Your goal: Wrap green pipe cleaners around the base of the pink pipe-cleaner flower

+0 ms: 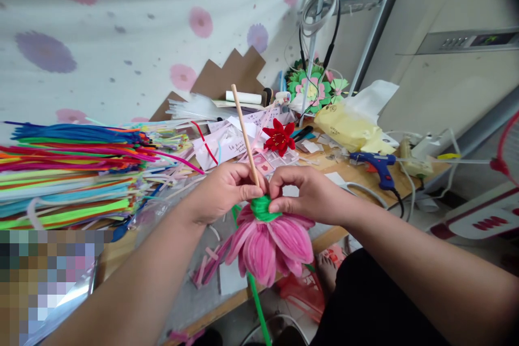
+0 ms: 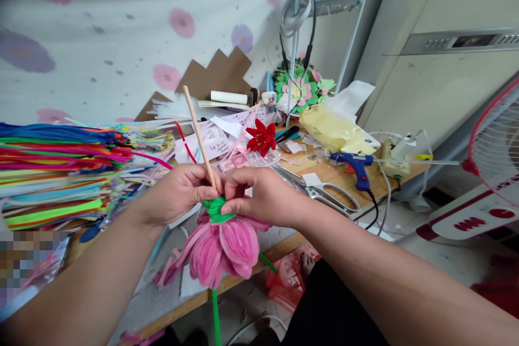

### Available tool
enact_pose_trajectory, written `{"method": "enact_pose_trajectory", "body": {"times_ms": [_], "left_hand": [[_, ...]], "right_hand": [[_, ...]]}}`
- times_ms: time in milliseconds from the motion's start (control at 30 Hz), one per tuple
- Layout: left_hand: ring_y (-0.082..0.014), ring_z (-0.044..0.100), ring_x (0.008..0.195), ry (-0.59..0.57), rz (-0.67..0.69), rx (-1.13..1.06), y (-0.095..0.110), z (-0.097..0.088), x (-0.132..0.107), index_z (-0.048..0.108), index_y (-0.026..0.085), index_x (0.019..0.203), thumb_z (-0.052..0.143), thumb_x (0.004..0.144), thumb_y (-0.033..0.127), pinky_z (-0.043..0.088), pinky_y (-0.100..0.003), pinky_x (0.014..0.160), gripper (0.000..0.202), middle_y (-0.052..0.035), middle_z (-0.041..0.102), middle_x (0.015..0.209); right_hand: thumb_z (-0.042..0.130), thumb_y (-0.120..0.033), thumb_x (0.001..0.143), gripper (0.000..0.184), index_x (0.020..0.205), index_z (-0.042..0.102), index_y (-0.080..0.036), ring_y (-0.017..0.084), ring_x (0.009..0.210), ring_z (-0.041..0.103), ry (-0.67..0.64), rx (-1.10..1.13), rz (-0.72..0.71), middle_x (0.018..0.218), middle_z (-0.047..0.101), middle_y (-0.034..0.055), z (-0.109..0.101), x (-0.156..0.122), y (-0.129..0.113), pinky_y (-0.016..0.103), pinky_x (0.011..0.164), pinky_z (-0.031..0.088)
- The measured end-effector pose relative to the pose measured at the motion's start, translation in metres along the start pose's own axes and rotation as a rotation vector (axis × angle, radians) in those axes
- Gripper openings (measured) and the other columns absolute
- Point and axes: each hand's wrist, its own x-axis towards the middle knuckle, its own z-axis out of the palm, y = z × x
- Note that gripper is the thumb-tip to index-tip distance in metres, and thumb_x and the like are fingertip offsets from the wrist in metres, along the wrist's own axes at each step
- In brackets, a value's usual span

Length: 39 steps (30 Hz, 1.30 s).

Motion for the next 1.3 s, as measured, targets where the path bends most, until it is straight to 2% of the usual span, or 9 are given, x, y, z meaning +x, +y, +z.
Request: {"method": "enact_pose_trajectory", "body": {"times_ms": [200,367,467,567,633,800,1067,1200,1300], "left_hand": [[-0.0126,0.056,0.068,-0.01,0.037,-0.092,-0.001,-0.003,-0.002,0.069,0.012,0.073,0.074,0.07,0.022,0.043,-0.023,0.063,0.012,-0.0021,0.062,0.071],[-0.0142,0.058,0.071,0.009,0.075,-0.037,0.002,-0.002,-0.004,0.069,0.013,0.074,0.072,0.072,0.022,0.045,-0.026,0.065,0.01,-0.0031,0.063,0.073],[-0.0182,0.06,0.076,0.023,0.122,-0.01,0.002,-0.002,-0.004,0.069,0.014,0.075,0.072,0.073,0.022,0.047,-0.031,0.07,0.008,-0.0053,0.065,0.077],[-0.0216,0.062,0.086,0.09,0.177,0.034,0.004,-0.002,-0.004,0.069,0.016,0.074,0.07,0.074,0.019,0.048,-0.035,0.078,0.003,-0.0064,0.068,0.083],[-0.0211,0.063,0.089,0.167,0.182,0.096,0.006,-0.004,-0.004,0.069,0.016,0.073,0.07,0.074,0.017,0.049,-0.033,0.079,0.001,-0.0062,0.069,0.089],[-0.0188,0.065,0.083,0.319,0.154,0.161,0.009,-0.006,-0.004,0.068,0.016,0.075,0.068,0.075,0.02,0.051,-0.029,0.073,0.005,-0.0066,0.072,0.092],[-0.0208,0.066,0.083,0.367,0.202,0.209,0.014,0.0,-0.006,0.069,0.015,0.073,0.07,0.073,0.023,0.052,-0.031,0.075,0.008,-0.0074,0.073,0.088],[-0.021,0.066,0.083,0.349,0.231,0.213,0.017,0.001,-0.008,0.07,0.015,0.074,0.07,0.073,0.023,0.052,-0.031,0.074,0.008,-0.0079,0.073,0.09],[-0.0205,0.066,0.082,0.329,0.229,0.191,0.016,-0.002,-0.009,0.069,0.015,0.075,0.069,0.074,0.022,0.052,-0.031,0.073,0.007,-0.0075,0.073,0.089]], "right_hand": [[0.059,-0.022,0.084,0.01,0.079,0.059,-0.013,0.009,0.067,0.052,-0.056,0.194,0.003,0.074,0.057,0.0008,-0.012,-0.005,0.002,0.022,0.064,0.043],[0.069,-0.021,0.075,0.011,0.078,0.062,-0.014,0.013,0.076,0.056,-0.041,0.0,-0.023,0.08,0.061,0.0034,-0.015,-0.007,-0.01,0.026,0.073,0.045],[0.067,-0.025,0.076,0.011,0.076,0.061,-0.016,0.014,0.076,0.056,0.069,-0.029,-0.005,0.081,0.061,0.0039,-0.026,-0.014,-0.006,0.027,0.072,0.045],[0.062,-0.042,0.078,0.026,0.083,0.06,-0.017,0.015,0.069,0.055,0.397,-0.115,0.202,0.081,0.062,0.0045,-0.061,-0.037,0.02,0.026,0.062,0.043],[0.057,-0.051,0.077,0.034,0.085,0.062,-0.018,0.014,0.063,0.053,0.617,-0.464,0.529,0.073,0.062,0.0029,-0.091,-0.062,0.046,0.026,0.057,0.04],[0.069,-0.039,0.064,0.026,0.054,0.057,-0.019,0.017,0.048,0.046,0.728,-0.688,0.817,0.049,0.054,0.0041,-0.144,-0.119,0.101,0.03,0.049,0.029],[0.067,-0.03,0.072,0.023,0.056,0.051,-0.025,0.015,0.041,0.044,0.76,-0.58,0.645,0.046,0.052,0.0009,-0.147,-0.141,0.118,0.03,0.043,0.025],[0.065,-0.021,0.074,0.023,0.056,0.051,-0.026,0.013,0.035,0.041,0.738,-0.395,0.548,0.039,0.049,-0.0021,-0.144,-0.143,0.112,0.03,0.039,0.024],[0.062,-0.024,0.078,0.018,0.062,0.055,-0.027,0.015,0.037,0.047,0.737,-0.247,0.497,0.043,0.053,-0.0021,-0.141,-0.138,0.096,0.03,0.041,0.032]]}}
